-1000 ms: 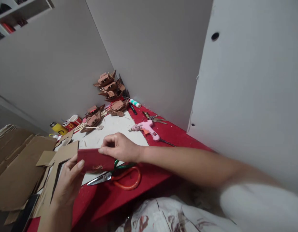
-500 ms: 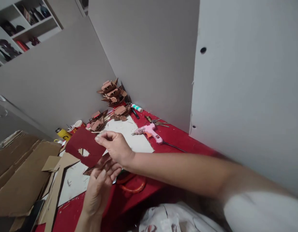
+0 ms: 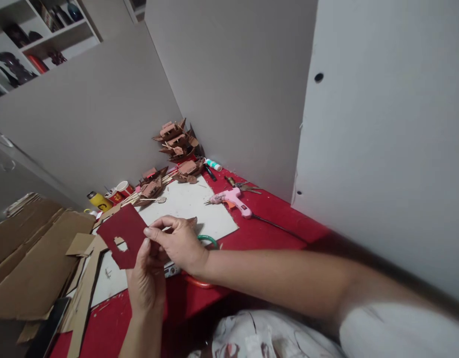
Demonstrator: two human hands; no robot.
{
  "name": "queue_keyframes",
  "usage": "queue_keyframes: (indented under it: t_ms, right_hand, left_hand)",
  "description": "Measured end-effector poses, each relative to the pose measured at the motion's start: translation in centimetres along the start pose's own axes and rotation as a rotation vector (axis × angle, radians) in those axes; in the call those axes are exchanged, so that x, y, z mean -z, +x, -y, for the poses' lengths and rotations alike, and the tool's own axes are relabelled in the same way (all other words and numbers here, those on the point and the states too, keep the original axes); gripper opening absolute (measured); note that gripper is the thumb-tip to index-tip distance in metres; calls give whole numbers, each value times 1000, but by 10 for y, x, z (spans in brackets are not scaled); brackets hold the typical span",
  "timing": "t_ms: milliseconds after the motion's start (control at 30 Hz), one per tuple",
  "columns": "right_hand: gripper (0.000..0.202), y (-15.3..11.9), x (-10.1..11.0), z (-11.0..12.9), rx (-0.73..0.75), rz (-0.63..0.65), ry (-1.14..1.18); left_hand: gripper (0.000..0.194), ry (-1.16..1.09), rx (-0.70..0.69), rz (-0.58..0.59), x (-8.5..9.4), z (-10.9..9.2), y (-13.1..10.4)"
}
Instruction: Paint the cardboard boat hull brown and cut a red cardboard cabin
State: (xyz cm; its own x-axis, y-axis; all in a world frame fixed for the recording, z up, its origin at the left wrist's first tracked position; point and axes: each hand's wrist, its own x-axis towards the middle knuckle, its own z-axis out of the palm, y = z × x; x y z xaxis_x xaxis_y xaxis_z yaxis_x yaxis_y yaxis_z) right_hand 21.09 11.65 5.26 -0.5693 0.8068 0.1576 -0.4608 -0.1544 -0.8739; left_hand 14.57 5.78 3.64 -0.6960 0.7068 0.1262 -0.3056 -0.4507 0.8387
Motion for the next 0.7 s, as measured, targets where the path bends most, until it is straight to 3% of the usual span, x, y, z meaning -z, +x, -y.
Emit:
queue_keyframes:
  t_ms: [100,233,333,433,700]
  right_hand:
    - [22,-3,21,2,50,116,-200]
    - [14,-21,63,-1,258,264,-1008]
    - [22,-35,86,-4,214,376,-1347]
    - [25,-40,88,-5,173,476,-1463]
    - [29,-23,65,7,19,697,-1635]
  left_hand:
    - [36,14,29,-12,8,-13,7]
    - [24,48,158,-14,20,-34,23]
    - [26,54,196,-2,26,-46,35]
    - [27,66,220,28,27,-52,47]
    - [30,89,180,111,27,-56,76]
